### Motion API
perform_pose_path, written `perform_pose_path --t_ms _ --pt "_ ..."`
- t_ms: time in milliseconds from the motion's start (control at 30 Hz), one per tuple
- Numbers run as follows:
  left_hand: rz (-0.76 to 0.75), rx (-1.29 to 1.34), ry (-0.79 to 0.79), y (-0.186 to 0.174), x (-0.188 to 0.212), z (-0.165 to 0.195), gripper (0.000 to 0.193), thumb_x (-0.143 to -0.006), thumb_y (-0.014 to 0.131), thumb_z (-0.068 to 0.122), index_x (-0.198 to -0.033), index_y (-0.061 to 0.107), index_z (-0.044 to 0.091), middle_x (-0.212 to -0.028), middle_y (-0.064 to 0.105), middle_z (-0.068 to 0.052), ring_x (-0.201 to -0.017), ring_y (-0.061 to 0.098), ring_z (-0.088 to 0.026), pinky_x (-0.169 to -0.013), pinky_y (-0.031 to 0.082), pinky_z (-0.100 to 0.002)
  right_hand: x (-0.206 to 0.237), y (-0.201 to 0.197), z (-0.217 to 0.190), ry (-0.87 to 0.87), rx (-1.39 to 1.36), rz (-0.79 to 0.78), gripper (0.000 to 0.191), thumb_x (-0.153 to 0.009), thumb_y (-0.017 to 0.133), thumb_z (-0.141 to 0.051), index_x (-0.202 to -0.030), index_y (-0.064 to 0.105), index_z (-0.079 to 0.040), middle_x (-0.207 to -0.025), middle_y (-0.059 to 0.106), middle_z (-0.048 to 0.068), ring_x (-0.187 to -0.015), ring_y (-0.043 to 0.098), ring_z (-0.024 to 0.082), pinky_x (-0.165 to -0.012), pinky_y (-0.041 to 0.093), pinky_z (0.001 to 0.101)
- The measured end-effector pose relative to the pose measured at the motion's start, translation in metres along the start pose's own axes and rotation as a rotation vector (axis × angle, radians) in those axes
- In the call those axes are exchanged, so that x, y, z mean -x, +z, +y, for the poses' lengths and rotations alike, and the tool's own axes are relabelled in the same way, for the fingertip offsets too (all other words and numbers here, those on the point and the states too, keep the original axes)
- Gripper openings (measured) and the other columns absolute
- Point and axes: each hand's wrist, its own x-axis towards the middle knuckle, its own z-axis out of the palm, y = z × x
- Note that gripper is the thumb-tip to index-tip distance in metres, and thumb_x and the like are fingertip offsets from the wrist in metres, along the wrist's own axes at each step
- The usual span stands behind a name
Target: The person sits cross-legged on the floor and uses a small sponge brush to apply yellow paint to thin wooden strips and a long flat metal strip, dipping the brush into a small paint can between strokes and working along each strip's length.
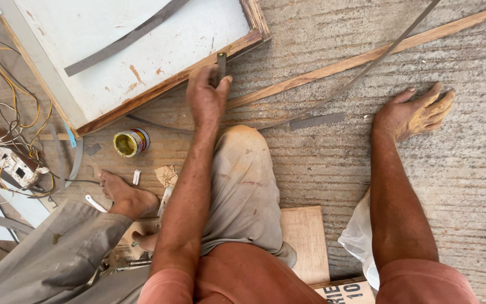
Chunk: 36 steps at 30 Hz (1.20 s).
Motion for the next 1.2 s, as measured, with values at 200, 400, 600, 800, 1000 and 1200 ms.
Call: perform_pose_path --t_ms 200,400,600,800,1000,1200 --pt "-0.069 -0.075 0.09 0.022 -0.013 0.032 0.022 -0.092 0.081 0.025 -0.107 0.078 0.009 -0.093 0.065 -0.007 -0.08 0.062 -0.015 -0.064 0.06 -0.029 -0.001 -0.004 -0.004 -0.006 -0.005 0.005 0.057 -0.113 0.061 -0.029 -0.162 0.037 -0.013 -0.169 0.021 0.018 -0.157 0.017 0.037 -0.124 0.014 0.0657" --pt "-0.138 -0.066 0.16 0.041 -0.014 0.063 0.021 -0.095 0.075 0.024 -0.108 0.077 0.008 -0.096 0.065 -0.007 -0.078 0.063 -0.013 -0.061 0.061 -0.027 0.0 -0.009 -0.008 -0.005 -0.008 -0.007 0.057 -0.112 0.06 -0.029 -0.162 0.038 -0.012 -0.169 0.02 0.019 -0.157 0.017 0.038 -0.125 0.014 0.0652" --pt "-0.022 -0.015 0.238 0.029 -0.004 0.047 0.018 -0.094 0.077 0.022 -0.107 0.078 0.01 -0.101 0.068 -0.008 -0.083 0.065 -0.014 -0.062 0.062 -0.027 0.0 -0.01 -0.011 0.016 -0.024 -0.009 0.055 -0.113 0.061 -0.031 -0.161 0.039 -0.013 -0.169 0.021 0.018 -0.157 0.018 0.036 -0.126 0.014 0.0628" --pt "0.032 -0.065 0.073 0.014 -0.003 0.031 0.021 -0.091 0.08 0.025 -0.106 0.077 0.011 -0.1 0.067 -0.008 -0.084 0.066 -0.014 -0.063 0.062 -0.029 0.0 -0.007 -0.006 -0.012 -0.022 0.012 0.056 -0.113 0.062 -0.03 -0.16 0.039 -0.011 -0.168 0.022 0.02 -0.156 0.018 0.038 -0.124 0.013 0.0633" --pt "-0.018 -0.036 0.192 0.04 -0.016 0.072 0.014 -0.095 0.078 0.026 -0.102 0.077 0.014 -0.095 0.067 -0.005 -0.083 0.066 -0.013 -0.066 0.062 -0.026 0.003 -0.01 -0.013 -0.035 -0.032 0.066 0.053 -0.112 0.063 -0.03 -0.158 0.043 -0.013 -0.167 0.027 0.019 -0.156 0.022 0.037 -0.124 0.018 0.061" --pt "0.018 -0.068 0.263 0.048 -0.017 0.095 0.017 -0.093 0.075 0.021 -0.107 0.074 0.011 -0.091 0.063 -0.006 -0.079 0.063 -0.015 -0.06 0.061 -0.025 0.005 -0.014 -0.021 0.019 0.002 0.028 0.052 -0.11 0.061 -0.034 -0.155 0.044 -0.014 -0.165 0.028 0.019 -0.153 0.023 0.038 -0.12 0.02 0.0619"
